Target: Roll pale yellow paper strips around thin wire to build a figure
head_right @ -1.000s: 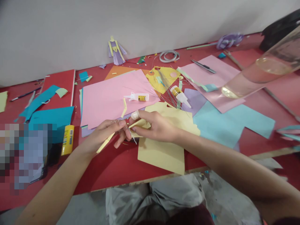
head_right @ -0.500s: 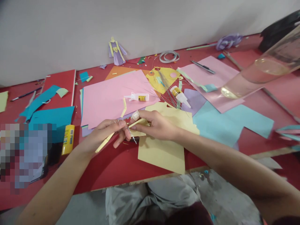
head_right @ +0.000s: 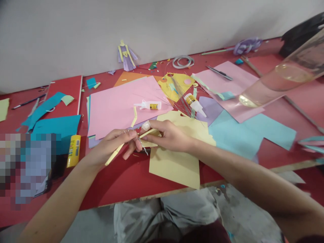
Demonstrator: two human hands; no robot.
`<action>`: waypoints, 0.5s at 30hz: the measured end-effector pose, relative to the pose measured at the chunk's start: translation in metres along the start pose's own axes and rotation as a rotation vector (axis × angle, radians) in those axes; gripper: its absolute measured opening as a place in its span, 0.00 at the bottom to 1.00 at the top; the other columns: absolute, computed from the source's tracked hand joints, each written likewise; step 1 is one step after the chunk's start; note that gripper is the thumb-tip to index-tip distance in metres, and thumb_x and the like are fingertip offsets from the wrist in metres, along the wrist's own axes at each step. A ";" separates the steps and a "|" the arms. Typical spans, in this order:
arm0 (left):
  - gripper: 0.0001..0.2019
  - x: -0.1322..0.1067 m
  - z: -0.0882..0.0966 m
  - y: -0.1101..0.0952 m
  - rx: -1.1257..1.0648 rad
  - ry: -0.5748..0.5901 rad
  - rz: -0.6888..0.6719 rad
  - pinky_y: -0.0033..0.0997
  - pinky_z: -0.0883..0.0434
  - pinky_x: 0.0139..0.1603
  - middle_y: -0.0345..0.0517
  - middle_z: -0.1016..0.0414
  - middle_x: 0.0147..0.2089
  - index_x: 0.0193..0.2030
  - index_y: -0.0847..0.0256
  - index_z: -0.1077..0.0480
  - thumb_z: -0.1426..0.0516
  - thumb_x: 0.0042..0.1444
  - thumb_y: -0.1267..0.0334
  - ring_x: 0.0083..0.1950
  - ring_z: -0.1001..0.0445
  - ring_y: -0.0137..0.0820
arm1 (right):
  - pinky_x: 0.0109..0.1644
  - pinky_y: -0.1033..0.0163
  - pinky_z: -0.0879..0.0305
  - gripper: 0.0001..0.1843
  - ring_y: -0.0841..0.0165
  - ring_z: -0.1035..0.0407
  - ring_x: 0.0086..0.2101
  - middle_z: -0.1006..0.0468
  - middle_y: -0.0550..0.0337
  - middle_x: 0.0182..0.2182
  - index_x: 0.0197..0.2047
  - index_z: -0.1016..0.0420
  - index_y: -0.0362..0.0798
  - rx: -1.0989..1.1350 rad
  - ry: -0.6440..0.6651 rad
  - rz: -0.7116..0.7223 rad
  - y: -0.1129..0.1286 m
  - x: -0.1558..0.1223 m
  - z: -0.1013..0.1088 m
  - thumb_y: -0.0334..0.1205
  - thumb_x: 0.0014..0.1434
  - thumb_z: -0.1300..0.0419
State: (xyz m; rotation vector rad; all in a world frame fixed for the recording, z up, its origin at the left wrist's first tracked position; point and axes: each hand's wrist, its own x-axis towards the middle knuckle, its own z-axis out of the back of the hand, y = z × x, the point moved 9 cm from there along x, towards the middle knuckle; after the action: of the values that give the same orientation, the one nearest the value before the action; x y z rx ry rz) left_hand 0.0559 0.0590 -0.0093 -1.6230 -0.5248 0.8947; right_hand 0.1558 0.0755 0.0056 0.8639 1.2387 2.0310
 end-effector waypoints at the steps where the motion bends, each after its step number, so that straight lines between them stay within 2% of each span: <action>1: 0.19 0.000 0.001 0.000 0.002 -0.008 -0.001 0.27 0.30 0.42 0.38 0.31 0.19 0.32 0.63 0.23 0.51 0.66 0.57 0.19 0.36 0.20 | 0.36 0.68 0.35 0.08 0.72 0.29 0.32 0.21 0.59 0.32 0.40 0.26 0.44 -0.020 -0.018 -0.007 0.000 0.000 0.001 0.40 0.62 0.41; 5: 0.19 0.002 0.004 0.002 0.005 -0.035 -0.013 0.25 0.32 0.37 0.37 0.35 0.16 0.32 0.63 0.24 0.50 0.66 0.56 0.21 0.35 0.22 | 0.29 0.68 0.40 0.08 0.74 0.33 0.27 0.21 0.61 0.30 0.40 0.24 0.45 -0.121 -0.114 -0.040 -0.002 0.001 0.010 0.39 0.61 0.41; 12: 0.18 0.002 0.008 0.002 0.008 -0.079 -0.014 0.24 0.32 0.37 0.37 0.33 0.17 0.32 0.64 0.24 0.49 0.66 0.57 0.22 0.33 0.22 | 0.25 0.68 0.43 0.08 0.75 0.36 0.25 0.22 0.61 0.30 0.41 0.23 0.45 -0.110 -0.173 -0.080 -0.007 0.000 0.015 0.38 0.59 0.40; 15: 0.17 0.001 0.011 0.001 0.022 -0.103 -0.017 0.24 0.34 0.34 0.37 0.33 0.17 0.32 0.64 0.25 0.49 0.66 0.57 0.21 0.34 0.21 | 0.26 0.68 0.41 0.09 0.75 0.34 0.25 0.22 0.61 0.31 0.42 0.23 0.46 -0.087 -0.201 -0.113 -0.012 -0.001 0.017 0.37 0.59 0.40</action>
State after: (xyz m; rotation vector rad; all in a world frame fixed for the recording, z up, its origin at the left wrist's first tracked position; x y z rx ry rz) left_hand 0.0480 0.0665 -0.0110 -1.5561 -0.5970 0.9726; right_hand 0.1717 0.0883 0.0009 0.9104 1.0569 1.8456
